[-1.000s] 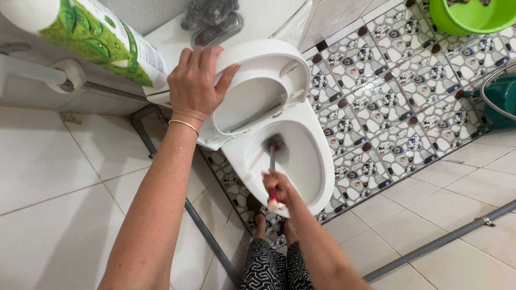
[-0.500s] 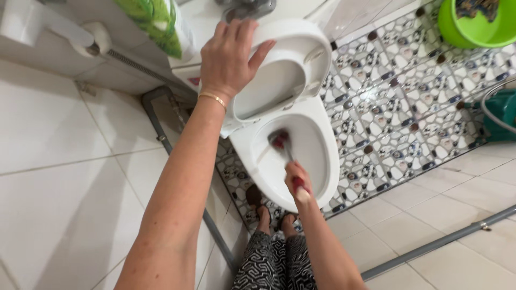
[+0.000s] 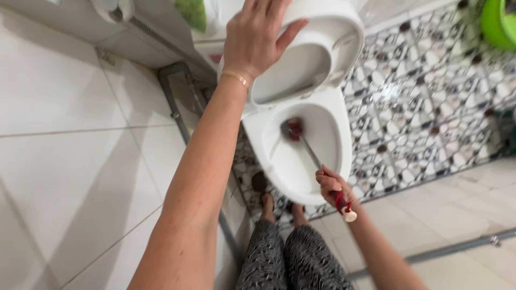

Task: The person pours blue liquid from a bottle into a toilet bowl and then uses a brush to scrub the inside of the bowl and under the rim.

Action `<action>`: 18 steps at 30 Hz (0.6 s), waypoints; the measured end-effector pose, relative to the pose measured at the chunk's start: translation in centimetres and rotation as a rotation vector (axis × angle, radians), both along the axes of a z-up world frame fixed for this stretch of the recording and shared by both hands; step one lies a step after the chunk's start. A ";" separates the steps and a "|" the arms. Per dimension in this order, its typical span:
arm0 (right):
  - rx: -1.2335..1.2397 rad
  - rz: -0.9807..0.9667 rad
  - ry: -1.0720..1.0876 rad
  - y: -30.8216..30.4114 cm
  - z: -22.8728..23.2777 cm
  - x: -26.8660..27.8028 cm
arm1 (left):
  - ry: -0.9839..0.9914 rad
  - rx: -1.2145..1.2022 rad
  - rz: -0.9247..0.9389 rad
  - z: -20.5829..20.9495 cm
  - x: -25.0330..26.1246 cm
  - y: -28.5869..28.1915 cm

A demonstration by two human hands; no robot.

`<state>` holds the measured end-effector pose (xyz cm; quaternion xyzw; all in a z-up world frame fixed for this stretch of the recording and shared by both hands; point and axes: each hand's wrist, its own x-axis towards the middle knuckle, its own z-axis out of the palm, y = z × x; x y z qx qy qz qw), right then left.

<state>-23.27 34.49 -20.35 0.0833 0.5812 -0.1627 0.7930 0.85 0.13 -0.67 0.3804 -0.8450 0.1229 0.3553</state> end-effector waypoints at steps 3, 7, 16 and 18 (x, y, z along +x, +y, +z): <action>-0.072 -0.393 -0.236 -3.6 -4.0 1.2 | -0.071 0.094 0.032 0.1 0.2 0.1; -0.072 -0.288 -0.198 -6.9 -10.0 7.6 | -0.073 0.106 0.023 0.0 0.3 0.4; -0.022 0.399 0.114 1.9 -5.3 0.7 | -0.065 0.015 0.025 0.4 0.1 0.0; -0.006 0.232 0.071 2.7 -3.1 -1.7 | -0.068 0.016 0.035 0.5 0.2 0.2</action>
